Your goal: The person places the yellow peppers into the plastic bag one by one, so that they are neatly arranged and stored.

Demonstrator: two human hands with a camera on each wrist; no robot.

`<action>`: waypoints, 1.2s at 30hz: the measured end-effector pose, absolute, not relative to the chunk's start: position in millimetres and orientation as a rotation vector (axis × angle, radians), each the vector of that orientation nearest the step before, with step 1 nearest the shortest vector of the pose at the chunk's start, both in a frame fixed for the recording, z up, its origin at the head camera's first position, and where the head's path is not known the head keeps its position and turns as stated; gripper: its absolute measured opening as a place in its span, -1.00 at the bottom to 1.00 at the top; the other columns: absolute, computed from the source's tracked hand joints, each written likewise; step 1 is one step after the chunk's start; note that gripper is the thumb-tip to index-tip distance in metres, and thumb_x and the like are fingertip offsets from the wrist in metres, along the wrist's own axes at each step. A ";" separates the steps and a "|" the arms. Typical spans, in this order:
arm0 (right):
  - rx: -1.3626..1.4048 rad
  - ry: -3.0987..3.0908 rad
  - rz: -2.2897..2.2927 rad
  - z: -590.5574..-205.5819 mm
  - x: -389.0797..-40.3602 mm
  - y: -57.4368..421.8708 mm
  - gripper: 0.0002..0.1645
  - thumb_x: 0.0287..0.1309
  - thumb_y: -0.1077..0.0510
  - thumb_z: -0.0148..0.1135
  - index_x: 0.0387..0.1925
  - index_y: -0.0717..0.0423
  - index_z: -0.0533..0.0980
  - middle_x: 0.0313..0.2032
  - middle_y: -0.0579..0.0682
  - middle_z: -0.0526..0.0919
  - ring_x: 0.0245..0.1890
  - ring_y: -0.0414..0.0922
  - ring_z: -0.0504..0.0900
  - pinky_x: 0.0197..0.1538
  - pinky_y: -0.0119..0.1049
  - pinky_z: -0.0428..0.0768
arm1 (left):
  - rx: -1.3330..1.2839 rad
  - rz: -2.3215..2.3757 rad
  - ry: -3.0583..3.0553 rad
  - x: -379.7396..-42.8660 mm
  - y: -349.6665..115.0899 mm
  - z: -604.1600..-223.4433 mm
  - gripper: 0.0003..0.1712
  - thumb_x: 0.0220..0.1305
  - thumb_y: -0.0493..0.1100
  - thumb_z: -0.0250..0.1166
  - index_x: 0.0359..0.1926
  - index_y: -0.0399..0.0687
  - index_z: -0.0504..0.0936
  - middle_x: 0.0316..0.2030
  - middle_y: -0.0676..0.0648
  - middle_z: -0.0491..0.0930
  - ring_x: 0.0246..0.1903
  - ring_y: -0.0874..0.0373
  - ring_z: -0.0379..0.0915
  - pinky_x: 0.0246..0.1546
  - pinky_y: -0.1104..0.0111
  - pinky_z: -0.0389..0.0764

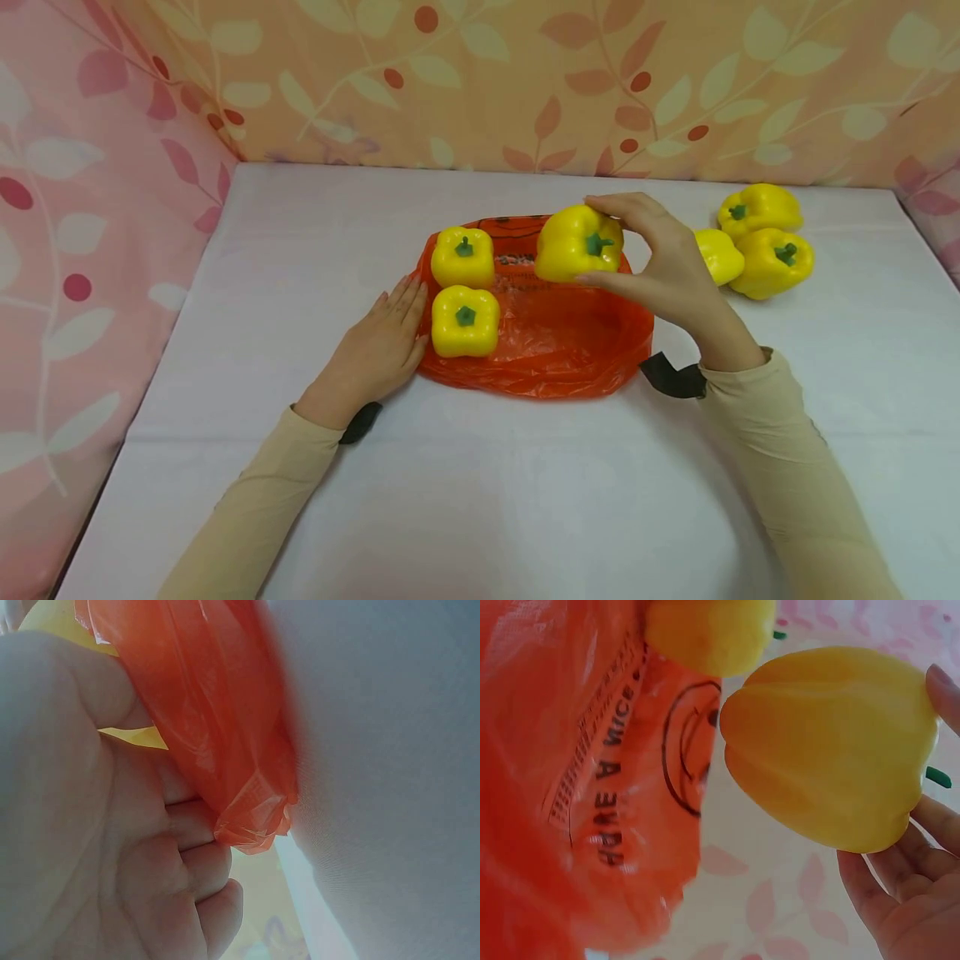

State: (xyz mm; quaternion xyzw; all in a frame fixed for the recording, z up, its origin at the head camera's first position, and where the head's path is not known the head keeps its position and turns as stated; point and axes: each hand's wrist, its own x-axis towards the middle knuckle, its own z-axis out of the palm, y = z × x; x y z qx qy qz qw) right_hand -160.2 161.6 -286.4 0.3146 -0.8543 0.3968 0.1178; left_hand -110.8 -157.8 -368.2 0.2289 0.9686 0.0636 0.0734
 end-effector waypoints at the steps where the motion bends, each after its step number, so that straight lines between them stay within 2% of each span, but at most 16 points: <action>1: 0.939 -2.509 1.159 -287.5 -162.4 159.1 -0.14 -0.30 0.37 0.54 0.17 0.26 0.43 0.10 0.06 0.50 0.07 -0.12 0.44 0.12 -0.49 0.39 | 0.689 0.190 2.908 -110.7 -157.8 -368.0 -0.26 0.42 -0.07 -0.07 0.41 -0.42 -0.08 0.42 -0.31 -0.11 0.43 -0.10 -0.27 0.37 0.07 -0.11; 4: 0.974 -2.545 1.137 -290.2 -167.9 152.4 -0.15 -0.26 0.32 0.54 0.18 0.26 0.41 0.11 0.07 0.48 0.07 -0.08 0.44 0.12 -0.48 0.39 | 0.695 0.189 2.910 -110.7 -157.6 -367.4 -0.26 0.42 -0.07 -0.07 0.41 -0.42 -0.08 0.42 -0.31 -0.11 0.43 -0.10 -0.27 0.37 0.07 -0.10; 11: 0.973 -2.641 1.128 -297.0 -178.6 141.0 -0.16 -0.21 0.23 0.54 0.19 0.27 0.40 0.11 0.09 0.46 0.09 -0.06 0.42 0.16 -0.16 0.42 | 0.697 0.174 2.912 -111.1 -157.8 -365.9 -0.26 0.42 -0.06 -0.07 0.42 -0.41 -0.08 0.42 -0.31 -0.12 0.43 -0.10 -0.27 0.38 0.07 -0.11; 13: 0.974 -2.660 1.150 -299.0 -182.5 137.8 -0.17 -0.19 0.22 0.54 0.19 0.26 0.40 0.11 0.09 0.46 0.09 -0.05 0.42 0.17 -0.13 0.41 | 0.696 0.171 2.914 -111.2 -158.0 -365.9 -0.26 0.42 -0.06 -0.07 0.42 -0.41 -0.08 0.42 -0.30 -0.11 0.43 -0.10 -0.27 0.38 0.07 -0.11; 24: 1.020 -2.726 1.117 -306.7 -194.4 126.5 -0.19 -0.17 0.18 0.53 0.17 0.29 0.41 0.10 0.14 0.47 0.11 0.00 0.42 0.22 -0.13 0.36 | 0.683 0.187 2.911 -110.6 -158.6 -366.3 -0.26 0.41 -0.06 -0.07 0.42 -0.41 -0.09 0.42 -0.30 -0.11 0.43 -0.10 -0.27 0.37 0.07 -0.10; 36: 1.002 -2.859 1.070 -314.8 -203.4 117.5 -0.17 -0.14 0.07 0.52 0.19 0.23 0.40 0.09 0.10 0.48 0.10 -0.01 0.40 0.22 -0.13 0.36 | 0.680 0.190 2.918 -110.3 -157.8 -367.1 -0.26 0.41 -0.06 -0.06 0.41 -0.41 -0.08 0.42 -0.31 -0.09 0.42 -0.10 -0.24 0.37 0.07 -0.08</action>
